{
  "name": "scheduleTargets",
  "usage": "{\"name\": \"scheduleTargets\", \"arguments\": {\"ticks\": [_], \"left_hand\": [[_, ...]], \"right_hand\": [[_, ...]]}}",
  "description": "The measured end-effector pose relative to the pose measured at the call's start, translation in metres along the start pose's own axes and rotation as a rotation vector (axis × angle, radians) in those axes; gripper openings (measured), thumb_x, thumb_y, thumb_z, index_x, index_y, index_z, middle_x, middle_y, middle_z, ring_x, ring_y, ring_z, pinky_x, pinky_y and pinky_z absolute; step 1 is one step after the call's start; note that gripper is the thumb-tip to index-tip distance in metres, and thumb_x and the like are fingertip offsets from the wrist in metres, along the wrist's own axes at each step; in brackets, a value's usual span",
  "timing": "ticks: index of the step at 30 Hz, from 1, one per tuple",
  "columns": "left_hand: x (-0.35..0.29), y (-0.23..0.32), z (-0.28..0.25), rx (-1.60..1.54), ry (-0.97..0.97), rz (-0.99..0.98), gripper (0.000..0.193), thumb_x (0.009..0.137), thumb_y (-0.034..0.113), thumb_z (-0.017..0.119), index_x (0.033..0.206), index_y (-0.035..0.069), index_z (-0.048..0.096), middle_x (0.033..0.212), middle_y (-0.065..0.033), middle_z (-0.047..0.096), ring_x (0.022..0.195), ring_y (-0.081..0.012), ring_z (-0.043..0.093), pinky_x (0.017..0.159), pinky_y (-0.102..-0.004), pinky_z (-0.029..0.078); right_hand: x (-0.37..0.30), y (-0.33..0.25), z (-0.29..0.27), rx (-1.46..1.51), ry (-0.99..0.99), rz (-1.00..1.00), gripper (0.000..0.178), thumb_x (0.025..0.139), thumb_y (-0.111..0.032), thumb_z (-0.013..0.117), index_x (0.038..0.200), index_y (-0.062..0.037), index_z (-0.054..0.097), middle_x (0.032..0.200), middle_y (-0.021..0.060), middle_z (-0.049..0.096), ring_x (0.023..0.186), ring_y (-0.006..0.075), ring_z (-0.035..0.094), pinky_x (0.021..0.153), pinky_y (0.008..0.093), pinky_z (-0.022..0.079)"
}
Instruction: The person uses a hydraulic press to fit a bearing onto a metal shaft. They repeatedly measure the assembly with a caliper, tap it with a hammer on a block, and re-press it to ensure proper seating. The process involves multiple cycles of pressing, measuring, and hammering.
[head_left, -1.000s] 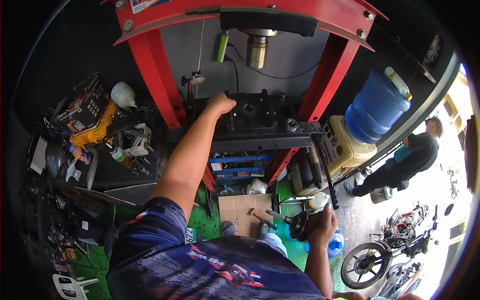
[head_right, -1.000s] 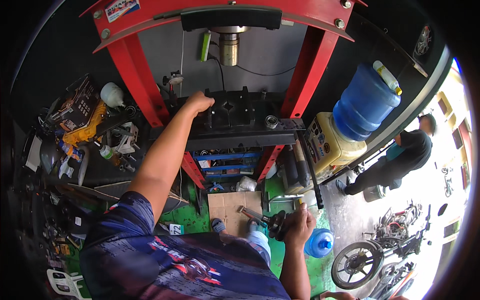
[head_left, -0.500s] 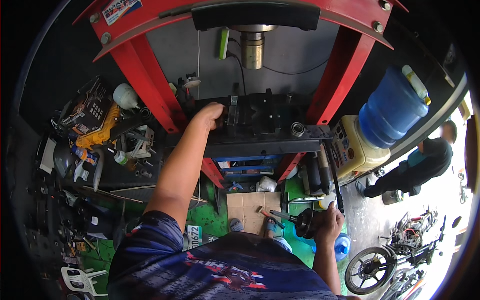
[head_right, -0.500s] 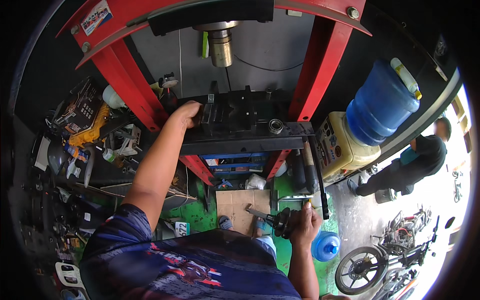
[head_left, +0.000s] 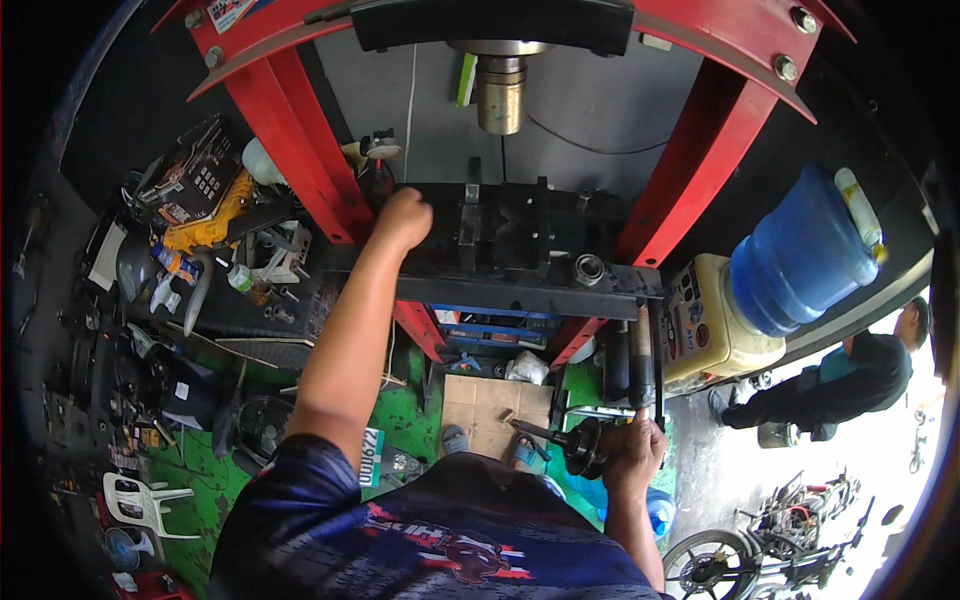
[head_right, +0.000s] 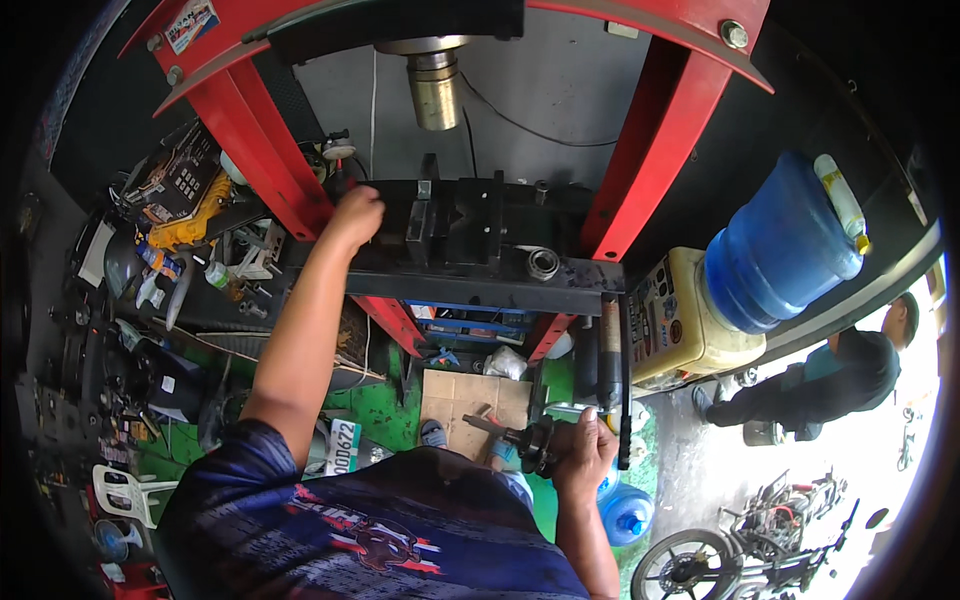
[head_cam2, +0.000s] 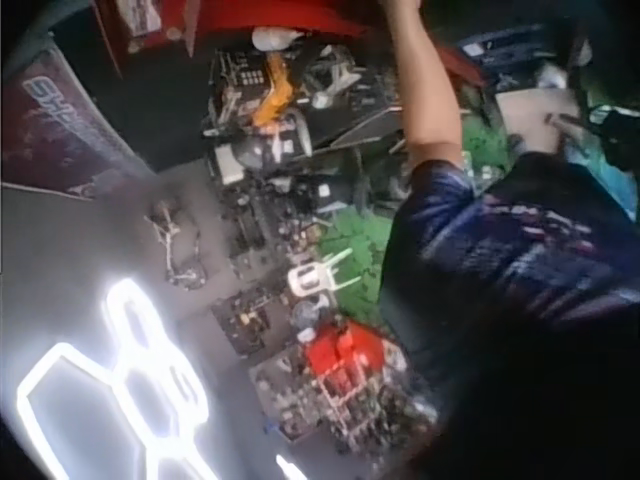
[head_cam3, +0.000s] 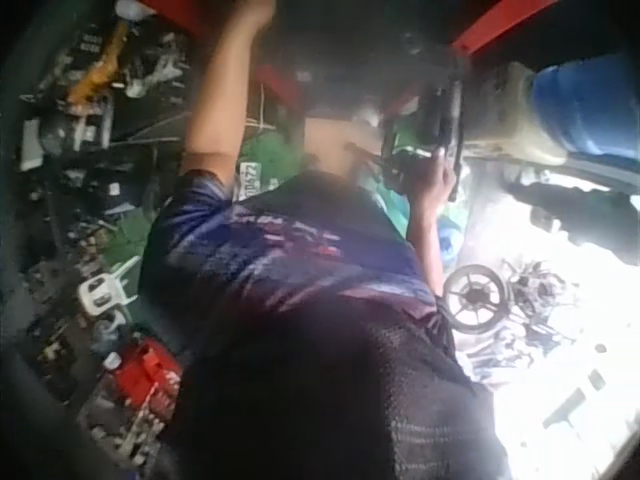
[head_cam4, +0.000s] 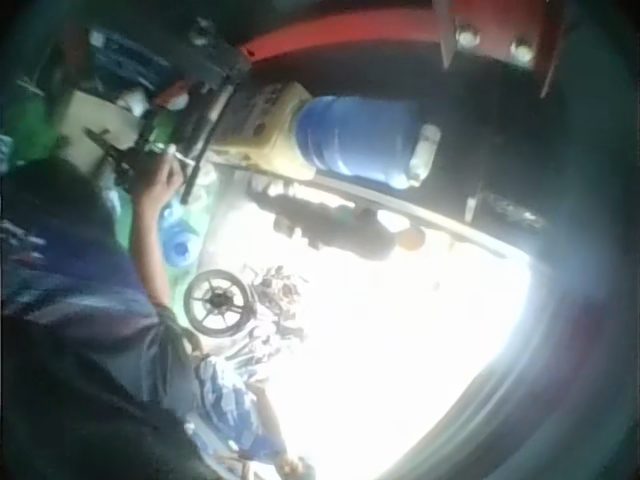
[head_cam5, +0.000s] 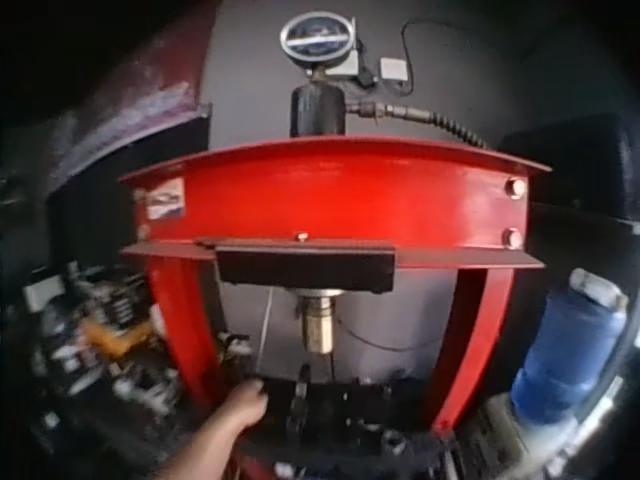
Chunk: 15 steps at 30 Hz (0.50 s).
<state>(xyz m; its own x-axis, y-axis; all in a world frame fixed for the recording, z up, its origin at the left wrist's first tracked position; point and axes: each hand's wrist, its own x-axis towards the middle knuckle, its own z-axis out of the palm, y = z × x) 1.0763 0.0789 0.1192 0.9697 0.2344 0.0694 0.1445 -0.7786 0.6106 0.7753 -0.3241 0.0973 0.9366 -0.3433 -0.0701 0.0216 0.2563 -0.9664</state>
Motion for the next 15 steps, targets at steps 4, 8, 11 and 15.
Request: {"name": "scheduleTargets", "arguments": {"ticks": [4,8,11,15], "left_hand": [[-0.136,0.12,-0.016,-0.164,0.275,0.305,0.014,0.098,0.019,0.065,0.104,0.007,0.07,0.083,-0.0134,0.073,0.079,-0.0276,0.074,0.073,-0.0381,0.056],[-0.119,0.165,0.046,0.16,0.053,0.324,0.032,0.1,0.025,0.058,0.121,0.001,0.064,0.112,-0.0243,0.072,0.105,-0.0437,0.07,0.093,-0.0525,0.055],[-0.08,0.184,0.061,0.253,-0.095,0.032,0.043,0.1,0.03,0.059,0.128,-0.003,0.057,0.13,-0.0276,0.066,0.117,-0.0445,0.067,0.097,-0.0508,0.055],[-0.033,0.164,0.084,0.286,-0.178,-0.013,0.06,0.104,0.041,0.051,0.133,-0.011,0.052,0.107,-0.0266,0.072,0.077,-0.0365,0.074,0.072,-0.0466,0.059]], "right_hand": [[0.009,-0.001,-0.015,0.024,-0.029,0.034,0.057,0.11,-0.037,0.053,0.06,-0.0109,0.045,0.051,-0.0015,0.045,0.044,0.0078,0.034,0.045,0.0303,0.024],[0.021,-0.002,-0.022,0.001,-0.069,0.053,0.058,0.11,-0.037,0.053,0.059,-0.0101,0.046,0.05,-0.0004,0.045,0.044,0.0082,0.035,0.045,0.0305,0.025],[0.024,-0.006,-0.026,0.02,-0.058,0.067,0.058,0.11,-0.037,0.053,0.059,-0.0099,0.047,0.05,-0.0001,0.045,0.044,0.009,0.034,0.046,0.0303,0.025],[0.03,-0.006,-0.038,0.089,-0.102,0.07,0.058,0.11,-0.036,0.053,0.06,-0.0096,0.045,0.05,-0.0006,0.043,0.045,0.0087,0.034,0.046,0.0302,0.025]]}}
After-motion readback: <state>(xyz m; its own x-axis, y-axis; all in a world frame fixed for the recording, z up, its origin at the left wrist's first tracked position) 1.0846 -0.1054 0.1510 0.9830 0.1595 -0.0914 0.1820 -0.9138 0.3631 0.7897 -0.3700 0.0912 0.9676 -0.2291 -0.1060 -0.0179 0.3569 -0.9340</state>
